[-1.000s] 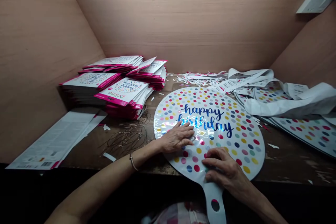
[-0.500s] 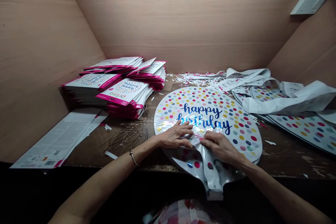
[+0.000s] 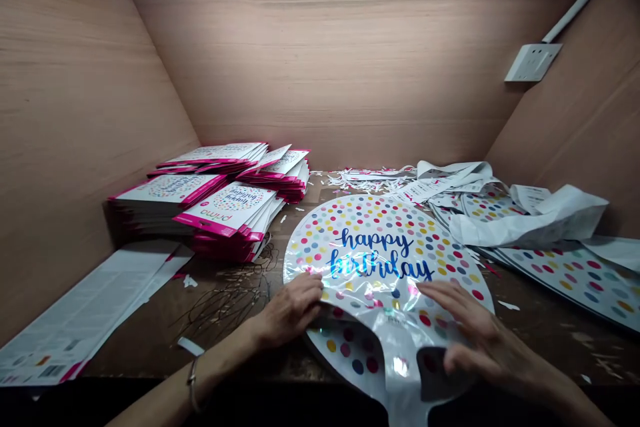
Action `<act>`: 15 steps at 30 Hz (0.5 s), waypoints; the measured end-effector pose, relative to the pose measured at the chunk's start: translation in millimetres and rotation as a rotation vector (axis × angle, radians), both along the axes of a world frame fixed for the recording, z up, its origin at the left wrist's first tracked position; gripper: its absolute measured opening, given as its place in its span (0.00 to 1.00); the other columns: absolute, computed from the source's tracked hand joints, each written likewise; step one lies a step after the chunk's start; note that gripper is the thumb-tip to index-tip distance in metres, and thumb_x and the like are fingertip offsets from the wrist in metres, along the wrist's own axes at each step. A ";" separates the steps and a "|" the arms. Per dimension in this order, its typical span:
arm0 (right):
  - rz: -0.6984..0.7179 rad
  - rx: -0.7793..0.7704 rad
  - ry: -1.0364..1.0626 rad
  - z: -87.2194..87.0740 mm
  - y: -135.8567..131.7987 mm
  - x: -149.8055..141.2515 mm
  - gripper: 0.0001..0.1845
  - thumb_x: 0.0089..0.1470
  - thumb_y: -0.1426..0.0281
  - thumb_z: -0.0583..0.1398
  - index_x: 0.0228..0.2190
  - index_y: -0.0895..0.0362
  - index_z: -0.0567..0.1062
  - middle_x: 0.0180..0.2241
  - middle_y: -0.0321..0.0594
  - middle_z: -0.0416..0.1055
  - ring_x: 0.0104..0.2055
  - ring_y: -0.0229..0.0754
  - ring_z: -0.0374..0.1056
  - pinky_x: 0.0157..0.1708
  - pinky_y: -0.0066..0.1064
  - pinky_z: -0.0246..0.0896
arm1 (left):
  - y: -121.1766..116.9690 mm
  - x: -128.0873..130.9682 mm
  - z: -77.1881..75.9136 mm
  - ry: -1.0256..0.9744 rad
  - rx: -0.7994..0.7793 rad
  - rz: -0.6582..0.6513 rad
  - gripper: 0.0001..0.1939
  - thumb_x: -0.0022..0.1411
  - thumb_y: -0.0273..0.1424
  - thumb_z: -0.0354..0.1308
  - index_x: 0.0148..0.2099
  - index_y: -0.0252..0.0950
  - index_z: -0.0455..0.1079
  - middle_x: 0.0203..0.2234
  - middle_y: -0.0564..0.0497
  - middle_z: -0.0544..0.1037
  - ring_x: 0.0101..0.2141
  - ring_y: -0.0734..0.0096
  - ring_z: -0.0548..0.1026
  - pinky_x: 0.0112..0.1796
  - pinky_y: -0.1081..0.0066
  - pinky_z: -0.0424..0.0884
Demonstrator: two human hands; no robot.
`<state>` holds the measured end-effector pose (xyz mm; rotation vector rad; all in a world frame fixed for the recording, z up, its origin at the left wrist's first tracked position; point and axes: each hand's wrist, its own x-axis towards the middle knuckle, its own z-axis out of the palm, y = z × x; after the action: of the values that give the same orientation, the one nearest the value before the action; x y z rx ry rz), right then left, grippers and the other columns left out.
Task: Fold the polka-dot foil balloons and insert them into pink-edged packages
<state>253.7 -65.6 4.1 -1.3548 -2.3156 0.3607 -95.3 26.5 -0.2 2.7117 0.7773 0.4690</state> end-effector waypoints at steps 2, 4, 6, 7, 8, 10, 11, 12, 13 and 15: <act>-0.086 0.145 -0.102 -23.6 -21.7 15.2 0.35 0.50 0.63 0.60 0.58 0.51 0.57 0.55 0.42 0.63 0.55 0.48 0.60 0.52 0.37 0.60 | -9.5 -11.0 -2.4 0.003 0.110 -0.109 0.07 0.60 0.24 0.47 0.39 0.34 0.65 0.44 0.43 0.72 0.52 0.59 0.65 0.55 0.55 0.56; -0.136 0.290 -0.133 -44.3 -32.3 24.0 0.29 0.53 0.69 0.57 0.57 0.53 0.59 0.51 0.42 0.67 0.53 0.45 0.63 0.49 0.34 0.62 | -16.0 -15.6 -2.4 0.043 0.150 -0.160 0.09 0.59 0.22 0.47 0.40 0.34 0.65 0.46 0.43 0.71 0.54 0.57 0.63 0.56 0.52 0.54; -0.133 0.386 -0.148 -56.9 -33.7 28.8 0.23 0.54 0.73 0.54 0.53 0.54 0.64 0.48 0.41 0.69 0.50 0.44 0.65 0.48 0.33 0.62 | -18.2 -14.6 -0.7 0.053 0.108 -0.135 0.10 0.60 0.21 0.45 0.40 0.34 0.65 0.44 0.43 0.72 0.51 0.59 0.66 0.53 0.56 0.59; -0.126 0.414 -0.156 -59.7 -31.9 30.7 0.21 0.54 0.74 0.53 0.50 0.53 0.67 0.46 0.41 0.71 0.48 0.43 0.66 0.47 0.33 0.62 | -17.5 -12.4 1.0 0.044 0.067 -0.086 0.11 0.60 0.21 0.43 0.40 0.34 0.65 0.41 0.43 0.73 0.48 0.61 0.68 0.51 0.60 0.62; -0.129 0.430 -0.159 -60.3 -28.6 32.7 0.19 0.54 0.74 0.52 0.47 0.52 0.70 0.44 0.40 0.72 0.46 0.43 0.67 0.46 0.33 0.62 | -15.3 -9.2 3.5 0.038 0.014 -0.017 0.11 0.60 0.22 0.43 0.39 0.33 0.66 0.38 0.44 0.74 0.44 0.63 0.71 0.47 0.64 0.66; -0.181 0.410 -0.123 -56.1 -17.2 37.7 0.15 0.54 0.73 0.51 0.41 0.51 0.73 0.39 0.38 0.74 0.42 0.42 0.69 0.44 0.34 0.63 | -5.5 -0.3 12.2 0.067 -0.121 0.154 0.11 0.60 0.22 0.42 0.35 0.33 0.66 0.30 0.48 0.74 0.34 0.68 0.72 0.38 0.71 0.68; -0.230 0.356 -0.083 -51.7 -8.5 40.8 0.14 0.55 0.72 0.50 0.38 0.51 0.74 0.37 0.38 0.74 0.40 0.42 0.70 0.42 0.33 0.64 | 2.5 5.3 18.4 0.103 -0.194 0.247 0.11 0.60 0.22 0.43 0.32 0.33 0.66 0.27 0.50 0.73 0.31 0.70 0.71 0.34 0.73 0.67; -0.291 0.279 -0.034 -46.1 2.4 44.0 0.13 0.55 0.70 0.50 0.36 0.51 0.74 0.35 0.38 0.75 0.38 0.42 0.71 0.39 0.32 0.65 | 12.7 11.4 25.7 0.141 -0.257 0.335 0.11 0.59 0.22 0.44 0.30 0.33 0.66 0.25 0.52 0.72 0.29 0.72 0.70 0.32 0.75 0.65; -0.354 0.180 0.009 -39.8 15.5 47.2 0.13 0.56 0.68 0.50 0.34 0.52 0.75 0.33 0.38 0.75 0.36 0.42 0.71 0.36 0.31 0.66 | 24.9 18.0 33.3 0.172 -0.305 0.412 0.11 0.59 0.21 0.44 0.29 0.33 0.66 0.23 0.54 0.71 0.28 0.73 0.70 0.30 0.76 0.63; -0.459 -0.012 0.049 -27.0 47.1 52.4 0.14 0.56 0.63 0.50 0.32 0.52 0.75 0.32 0.37 0.76 0.34 0.42 0.71 0.33 0.29 0.65 | 54.0 31.6 46.9 0.203 -0.341 0.533 0.10 0.59 0.22 0.47 0.27 0.33 0.66 0.22 0.55 0.69 0.28 0.74 0.69 0.29 0.77 0.62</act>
<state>306.2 -18.5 -23.0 -1.8014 -1.8876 0.2567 -63.7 80.5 46.7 2.2386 1.4967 0.1425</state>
